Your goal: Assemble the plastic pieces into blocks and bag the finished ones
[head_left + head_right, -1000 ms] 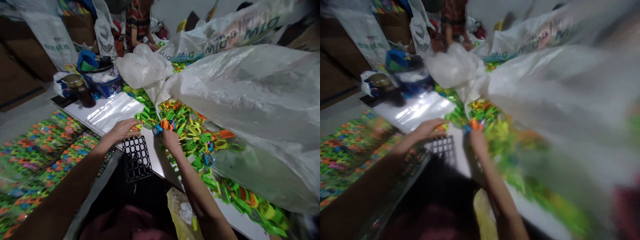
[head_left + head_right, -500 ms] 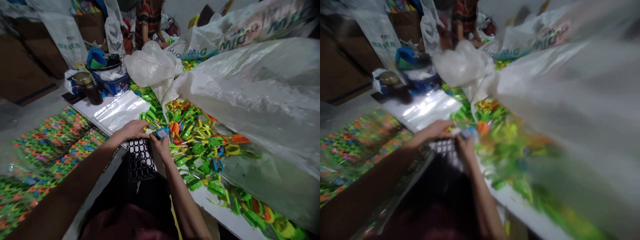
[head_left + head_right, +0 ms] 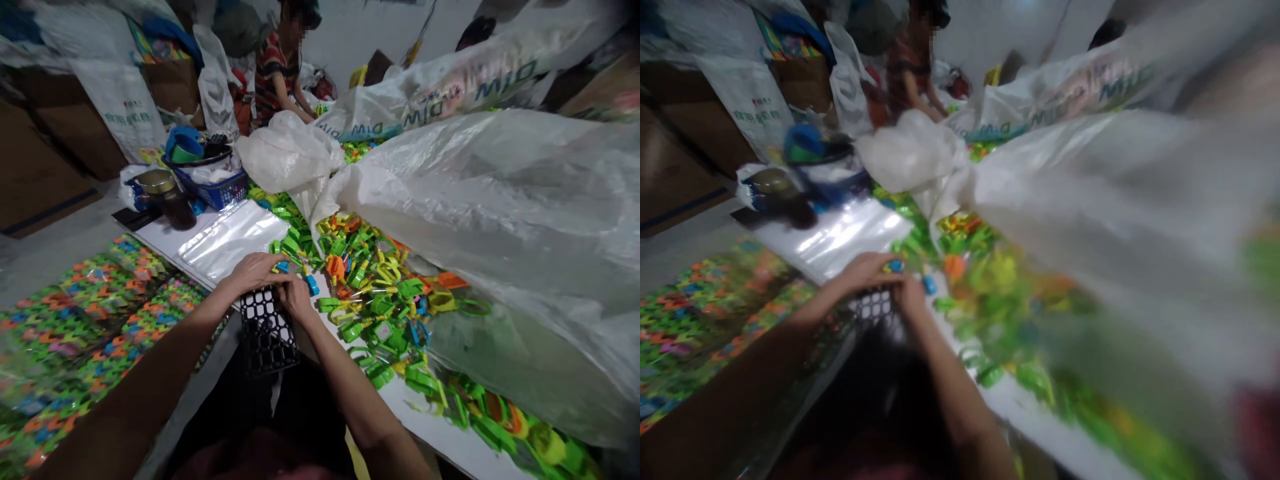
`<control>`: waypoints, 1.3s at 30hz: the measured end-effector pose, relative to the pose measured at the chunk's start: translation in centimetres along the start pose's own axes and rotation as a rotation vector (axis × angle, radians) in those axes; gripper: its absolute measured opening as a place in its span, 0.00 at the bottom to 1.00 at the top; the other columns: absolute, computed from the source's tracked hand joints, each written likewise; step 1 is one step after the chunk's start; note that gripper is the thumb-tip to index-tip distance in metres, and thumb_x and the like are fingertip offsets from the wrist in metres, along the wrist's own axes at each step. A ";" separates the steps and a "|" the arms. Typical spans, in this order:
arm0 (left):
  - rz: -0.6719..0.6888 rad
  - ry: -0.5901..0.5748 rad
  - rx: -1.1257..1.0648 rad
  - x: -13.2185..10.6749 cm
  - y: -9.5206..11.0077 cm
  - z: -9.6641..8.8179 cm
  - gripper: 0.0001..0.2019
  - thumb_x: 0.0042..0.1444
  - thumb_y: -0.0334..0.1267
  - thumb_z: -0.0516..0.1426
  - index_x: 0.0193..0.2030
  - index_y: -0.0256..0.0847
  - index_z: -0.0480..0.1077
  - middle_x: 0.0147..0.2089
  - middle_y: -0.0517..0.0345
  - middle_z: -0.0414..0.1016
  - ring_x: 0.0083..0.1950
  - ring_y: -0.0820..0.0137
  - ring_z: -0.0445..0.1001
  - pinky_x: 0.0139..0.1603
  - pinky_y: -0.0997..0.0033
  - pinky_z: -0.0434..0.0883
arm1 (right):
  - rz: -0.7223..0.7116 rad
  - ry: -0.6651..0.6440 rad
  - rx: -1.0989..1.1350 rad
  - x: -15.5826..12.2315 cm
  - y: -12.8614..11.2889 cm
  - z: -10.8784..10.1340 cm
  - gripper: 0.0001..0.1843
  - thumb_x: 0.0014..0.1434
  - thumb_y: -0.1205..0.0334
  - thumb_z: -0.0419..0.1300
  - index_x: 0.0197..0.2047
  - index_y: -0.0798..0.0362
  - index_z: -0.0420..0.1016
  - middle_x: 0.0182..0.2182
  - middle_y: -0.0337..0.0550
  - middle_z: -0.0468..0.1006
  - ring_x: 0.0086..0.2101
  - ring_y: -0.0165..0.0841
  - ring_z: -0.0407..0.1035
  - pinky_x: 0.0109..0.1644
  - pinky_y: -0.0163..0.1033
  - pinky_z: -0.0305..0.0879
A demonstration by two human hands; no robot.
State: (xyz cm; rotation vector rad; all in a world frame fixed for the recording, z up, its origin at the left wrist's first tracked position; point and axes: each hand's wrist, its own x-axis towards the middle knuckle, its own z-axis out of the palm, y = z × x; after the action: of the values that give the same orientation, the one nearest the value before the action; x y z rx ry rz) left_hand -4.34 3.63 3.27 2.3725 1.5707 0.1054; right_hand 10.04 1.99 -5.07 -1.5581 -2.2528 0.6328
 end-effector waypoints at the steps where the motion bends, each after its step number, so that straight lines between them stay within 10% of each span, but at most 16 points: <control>1: 0.001 0.015 0.020 0.0 0.1 0.0 0.25 0.60 0.60 0.54 0.58 0.49 0.70 0.50 0.53 0.80 0.48 0.56 0.78 0.44 0.66 0.71 | 0.003 0.012 0.017 0.1 -0.1 0.0 0.15 0.62 0.66 0.52 0.49 0.56 0.74 0.43 0.51 0.79 0.43 0.38 0.73 0.47 0.37 0.67; 9: -0.064 0.062 0.088 -0.6 -0.2 0.3 0.20 0.59 0.56 0.56 0.50 0.46 0.72 0.44 0.51 0.81 0.46 0.56 0.79 0.40 0.67 0.71 | -0.039 -0.059 0.108 -0.5 1.2 -3.6 0.13 0.61 0.67 0.55 0.48 0.54 0.74 0.38 0.47 0.80 0.37 0.35 0.74 0.42 0.35 0.67; 16: -0.181 0.017 0.035 0.2 -1.7 -1.2 0.24 0.60 0.55 0.56 0.57 0.43 0.68 0.51 0.47 0.78 0.52 0.53 0.76 0.48 0.61 0.71 | 0.287 -0.081 -0.327 2.0 1.5 -6.4 0.16 0.62 0.73 0.50 0.52 0.60 0.71 0.38 0.57 0.79 0.40 0.41 0.75 0.41 0.39 0.66; 24: -0.376 0.365 -0.289 -4.5 -4.7 -2.2 0.28 0.64 0.57 0.48 0.62 0.40 0.65 0.55 0.48 0.76 0.51 0.61 0.76 0.51 0.63 0.71 | -0.166 0.155 0.059 -4.1 2.2 -5.2 0.11 0.63 0.62 0.51 0.42 0.53 0.74 0.41 0.48 0.74 0.38 0.35 0.70 0.43 0.37 0.66; 31: -0.265 0.177 -0.013 -3.8 -2.3 1.6 0.24 0.67 0.54 0.47 0.61 0.44 0.66 0.57 0.51 0.75 0.57 0.58 0.73 0.54 0.63 0.68 | 0.098 0.018 -0.135 -6.8 2.3 -2.4 0.13 0.66 0.59 0.51 0.47 0.55 0.73 0.40 0.50 0.76 0.36 0.34 0.71 0.39 0.35 0.63; 39: -0.222 0.090 0.025 -2.9 -1.2 0.5 0.19 0.67 0.49 0.49 0.58 0.41 0.68 0.54 0.51 0.76 0.55 0.59 0.74 0.52 0.64 0.69 | 0.230 -0.022 0.065 -4.3 2.8 -3.5 0.12 0.61 0.56 0.56 0.33 0.56 0.73 0.27 0.47 0.76 0.31 0.35 0.70 0.34 0.35 0.60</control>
State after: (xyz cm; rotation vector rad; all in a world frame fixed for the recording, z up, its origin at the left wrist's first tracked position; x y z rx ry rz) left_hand -6.51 1.31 2.74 2.2213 1.8765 0.1476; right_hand 15.49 -0.57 -3.67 -1.8007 -2.0621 0.7799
